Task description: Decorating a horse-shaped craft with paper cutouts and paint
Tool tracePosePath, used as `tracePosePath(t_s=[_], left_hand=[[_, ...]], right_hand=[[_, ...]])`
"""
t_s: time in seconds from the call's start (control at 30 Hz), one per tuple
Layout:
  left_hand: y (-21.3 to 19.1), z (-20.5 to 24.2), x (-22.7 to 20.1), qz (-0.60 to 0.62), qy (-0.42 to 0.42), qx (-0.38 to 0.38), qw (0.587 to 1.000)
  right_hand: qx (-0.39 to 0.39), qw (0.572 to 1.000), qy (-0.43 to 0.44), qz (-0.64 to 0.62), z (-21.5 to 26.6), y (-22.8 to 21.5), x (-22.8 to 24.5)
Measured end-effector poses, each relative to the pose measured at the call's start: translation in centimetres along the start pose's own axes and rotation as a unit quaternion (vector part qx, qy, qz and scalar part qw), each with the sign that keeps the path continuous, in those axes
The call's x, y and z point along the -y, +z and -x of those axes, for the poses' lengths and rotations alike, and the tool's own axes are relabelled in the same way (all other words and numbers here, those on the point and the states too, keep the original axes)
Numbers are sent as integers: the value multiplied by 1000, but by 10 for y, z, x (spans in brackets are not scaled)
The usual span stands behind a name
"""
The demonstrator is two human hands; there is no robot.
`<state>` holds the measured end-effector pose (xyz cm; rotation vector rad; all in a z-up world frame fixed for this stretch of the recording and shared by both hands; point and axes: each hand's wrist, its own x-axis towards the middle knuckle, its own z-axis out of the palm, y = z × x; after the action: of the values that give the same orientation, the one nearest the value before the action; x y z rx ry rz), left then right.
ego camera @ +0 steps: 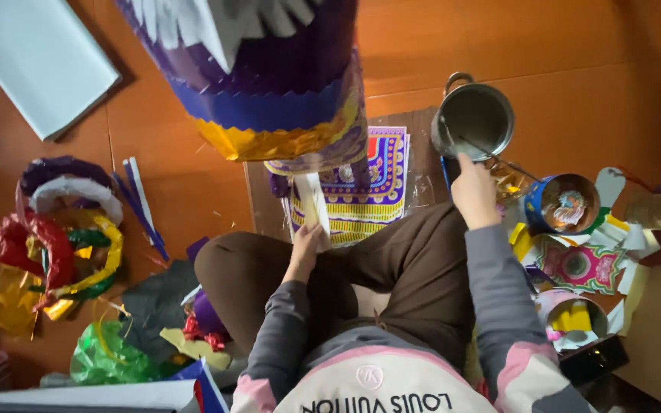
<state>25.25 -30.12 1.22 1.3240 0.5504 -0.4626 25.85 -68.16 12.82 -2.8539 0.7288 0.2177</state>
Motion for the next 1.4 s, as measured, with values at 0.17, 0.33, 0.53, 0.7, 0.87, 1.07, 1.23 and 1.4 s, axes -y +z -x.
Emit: tracePosePath(t_s=[0.17, 0.33, 0.53, 0.7, 0.87, 1.07, 1.23, 1.4], left_hand=[[4, -30, 24, -90, 59, -3, 994], [-5, -68, 67, -95, 26, -17, 995], [13, -55, 45, -199, 19, -67, 978], [10, -58, 55, -231, 43, -79, 969], [7, -60, 60, -228, 43, -86, 969], [9, -52, 43, -230, 24, -82, 969], [9, -48, 42, -182, 16, -74, 980], [8, -46, 43, -158, 8, -70, 985]], right_hand=[[-21, 799, 216, -560, 38, 23, 32], [37, 661, 140, -736, 80, -29, 66], [154, 682, 105, -708, 152, -28, 81], [234, 798, 93, -548, 174, 23, 120], [197, 949, -49, -241, 147, 46, 161], [201, 956, -114, -180, 135, 63, 174], [224, 954, -118, -160, 122, 46, 189], [166, 962, -182, -118, 93, 62, 197]])
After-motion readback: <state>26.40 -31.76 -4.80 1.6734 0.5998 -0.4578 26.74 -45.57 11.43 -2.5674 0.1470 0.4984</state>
